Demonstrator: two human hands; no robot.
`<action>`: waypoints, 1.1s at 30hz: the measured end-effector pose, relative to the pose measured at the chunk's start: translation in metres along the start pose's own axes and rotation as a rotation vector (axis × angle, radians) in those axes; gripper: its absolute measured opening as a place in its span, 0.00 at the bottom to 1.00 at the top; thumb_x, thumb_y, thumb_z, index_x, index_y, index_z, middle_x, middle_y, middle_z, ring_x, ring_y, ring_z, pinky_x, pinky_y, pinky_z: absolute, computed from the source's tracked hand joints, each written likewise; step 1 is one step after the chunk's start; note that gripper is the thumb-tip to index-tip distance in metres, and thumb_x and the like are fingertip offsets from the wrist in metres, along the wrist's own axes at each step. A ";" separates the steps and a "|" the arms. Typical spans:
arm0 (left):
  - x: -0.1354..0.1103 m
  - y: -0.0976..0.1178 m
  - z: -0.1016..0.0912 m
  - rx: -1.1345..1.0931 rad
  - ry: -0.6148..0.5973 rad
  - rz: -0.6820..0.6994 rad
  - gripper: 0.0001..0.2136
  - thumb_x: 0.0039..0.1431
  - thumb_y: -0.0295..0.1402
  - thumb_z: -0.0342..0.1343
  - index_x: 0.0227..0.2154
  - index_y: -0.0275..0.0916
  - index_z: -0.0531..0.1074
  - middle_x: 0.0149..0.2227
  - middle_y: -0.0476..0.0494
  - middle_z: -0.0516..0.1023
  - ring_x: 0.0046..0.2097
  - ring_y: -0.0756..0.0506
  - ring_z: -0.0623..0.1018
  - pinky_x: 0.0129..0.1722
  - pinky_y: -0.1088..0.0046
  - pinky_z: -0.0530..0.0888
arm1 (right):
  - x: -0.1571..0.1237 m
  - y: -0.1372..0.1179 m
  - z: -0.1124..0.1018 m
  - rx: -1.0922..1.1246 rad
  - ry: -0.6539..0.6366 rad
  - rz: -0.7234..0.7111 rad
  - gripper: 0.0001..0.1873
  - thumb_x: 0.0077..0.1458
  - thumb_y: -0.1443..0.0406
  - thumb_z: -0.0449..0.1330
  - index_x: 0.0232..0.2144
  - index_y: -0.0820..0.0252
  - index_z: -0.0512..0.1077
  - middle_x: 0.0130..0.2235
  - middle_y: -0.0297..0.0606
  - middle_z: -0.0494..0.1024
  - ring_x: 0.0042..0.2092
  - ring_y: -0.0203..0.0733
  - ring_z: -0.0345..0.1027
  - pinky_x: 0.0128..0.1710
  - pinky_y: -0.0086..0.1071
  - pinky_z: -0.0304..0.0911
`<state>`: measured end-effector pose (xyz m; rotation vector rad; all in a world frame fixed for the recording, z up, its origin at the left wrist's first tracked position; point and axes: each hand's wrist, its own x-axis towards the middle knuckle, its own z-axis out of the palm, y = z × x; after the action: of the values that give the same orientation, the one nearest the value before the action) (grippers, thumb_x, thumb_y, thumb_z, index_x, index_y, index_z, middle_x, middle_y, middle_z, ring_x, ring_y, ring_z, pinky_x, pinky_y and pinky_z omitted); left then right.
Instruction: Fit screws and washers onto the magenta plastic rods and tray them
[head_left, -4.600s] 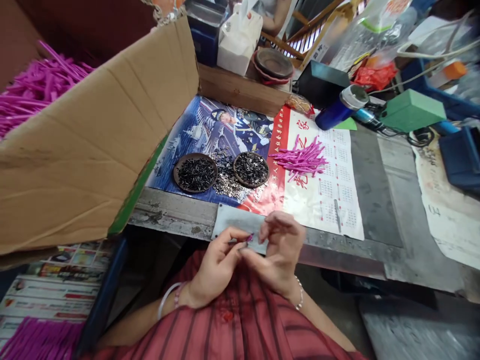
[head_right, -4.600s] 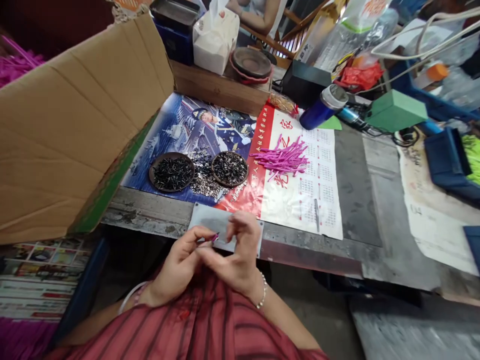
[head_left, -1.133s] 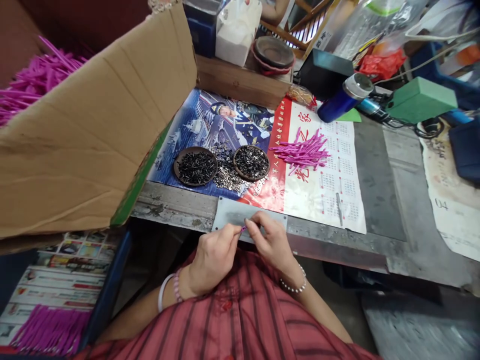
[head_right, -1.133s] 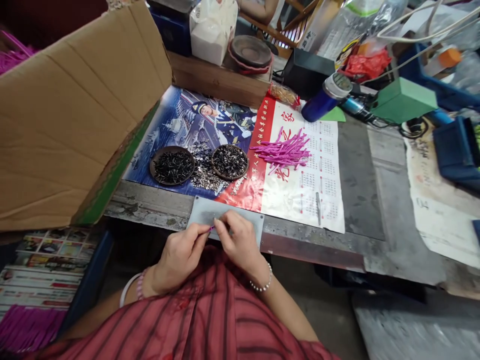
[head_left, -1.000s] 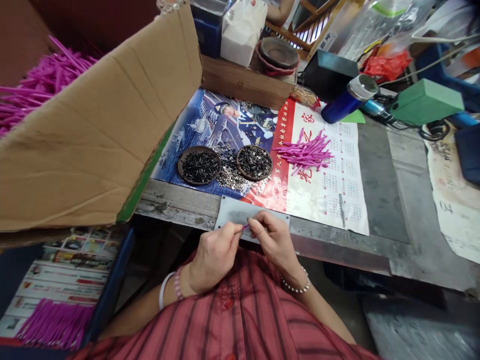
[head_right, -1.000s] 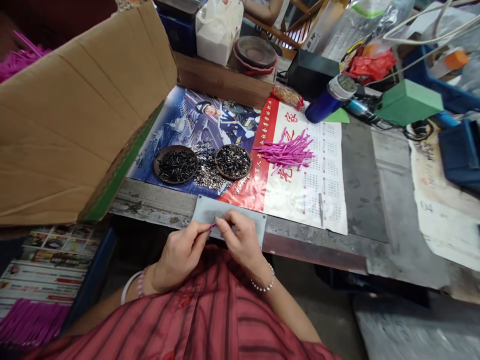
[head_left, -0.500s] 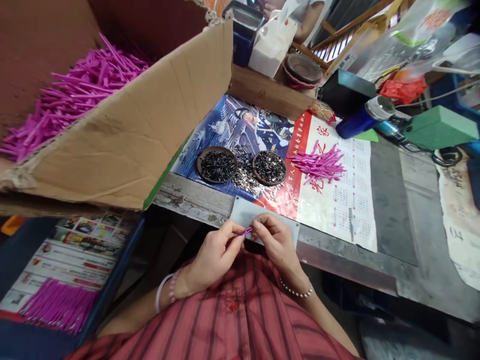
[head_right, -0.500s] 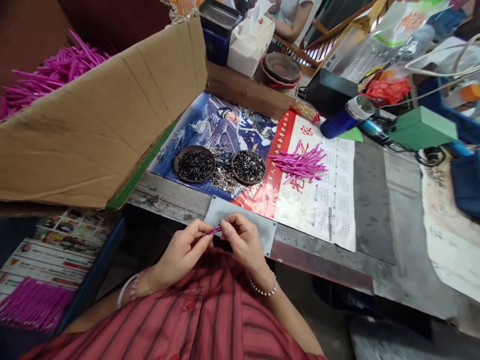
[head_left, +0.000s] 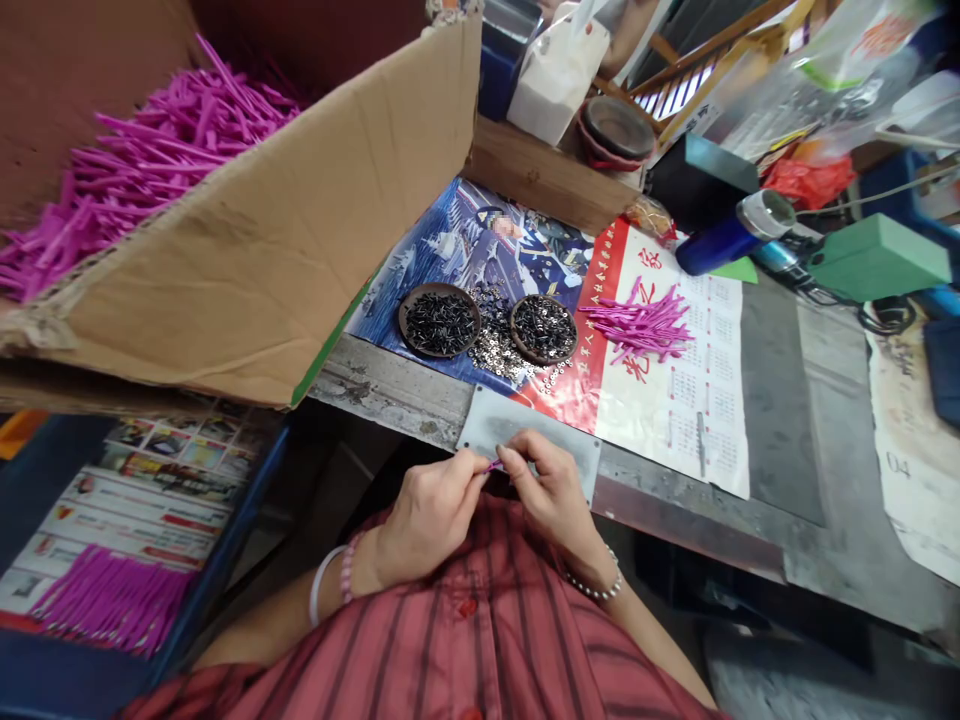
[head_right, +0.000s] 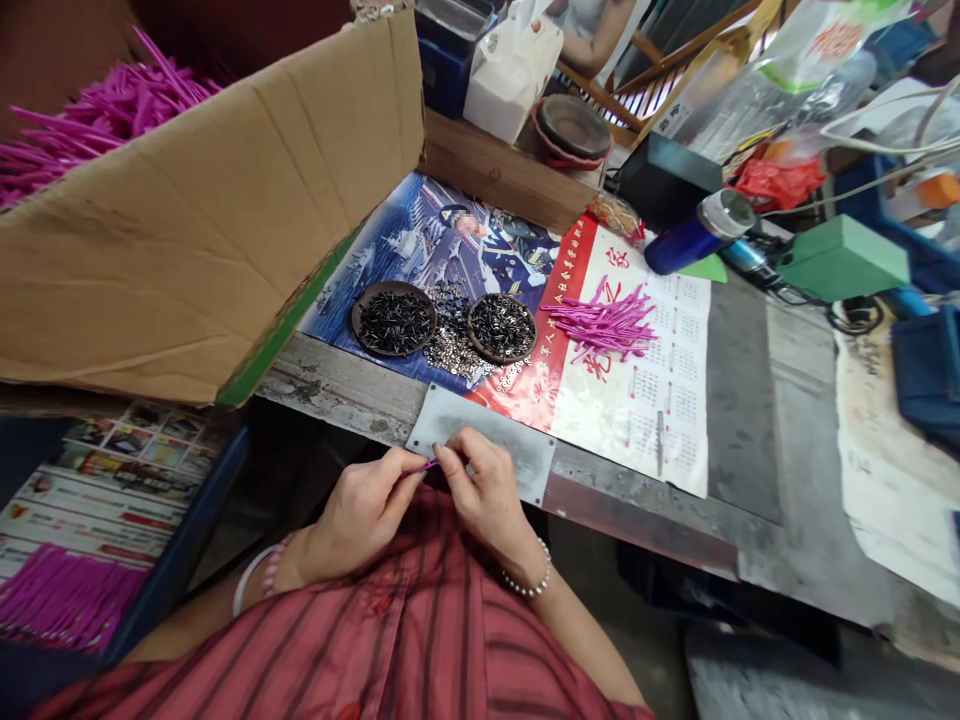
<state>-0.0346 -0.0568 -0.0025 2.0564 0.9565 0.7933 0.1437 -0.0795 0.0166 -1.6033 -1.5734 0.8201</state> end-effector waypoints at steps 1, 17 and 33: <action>0.000 0.000 0.000 -0.005 -0.001 -0.008 0.07 0.69 0.28 0.49 0.40 0.40 0.72 0.30 0.45 0.81 0.31 0.45 0.83 0.31 0.74 0.75 | -0.001 0.000 0.001 0.021 0.005 0.019 0.15 0.66 0.62 0.56 0.25 0.57 0.65 0.25 0.31 0.68 0.27 0.37 0.62 0.29 0.31 0.58; -0.012 0.001 -0.023 -0.401 -0.021 -0.355 0.07 0.64 0.28 0.54 0.44 0.39 0.73 0.37 0.43 0.83 0.36 0.45 0.83 0.36 0.73 0.76 | 0.002 -0.001 0.027 0.695 -0.123 0.458 0.17 0.50 0.54 0.73 0.31 0.58 0.74 0.23 0.30 0.73 0.23 0.35 0.65 0.24 0.27 0.62; -0.232 -0.112 -0.200 0.455 0.222 -0.993 0.09 0.67 0.31 0.52 0.35 0.38 0.76 0.39 0.38 0.80 0.45 0.39 0.79 0.51 0.58 0.74 | 0.026 -0.027 0.074 0.264 -0.664 0.276 0.26 0.56 0.41 0.61 0.37 0.58 0.77 0.35 0.43 0.82 0.35 0.48 0.77 0.33 0.34 0.73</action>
<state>-0.3520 -0.1240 -0.0347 1.4995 2.1777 0.2594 0.0681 -0.0489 0.0015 -1.4431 -1.5876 1.7709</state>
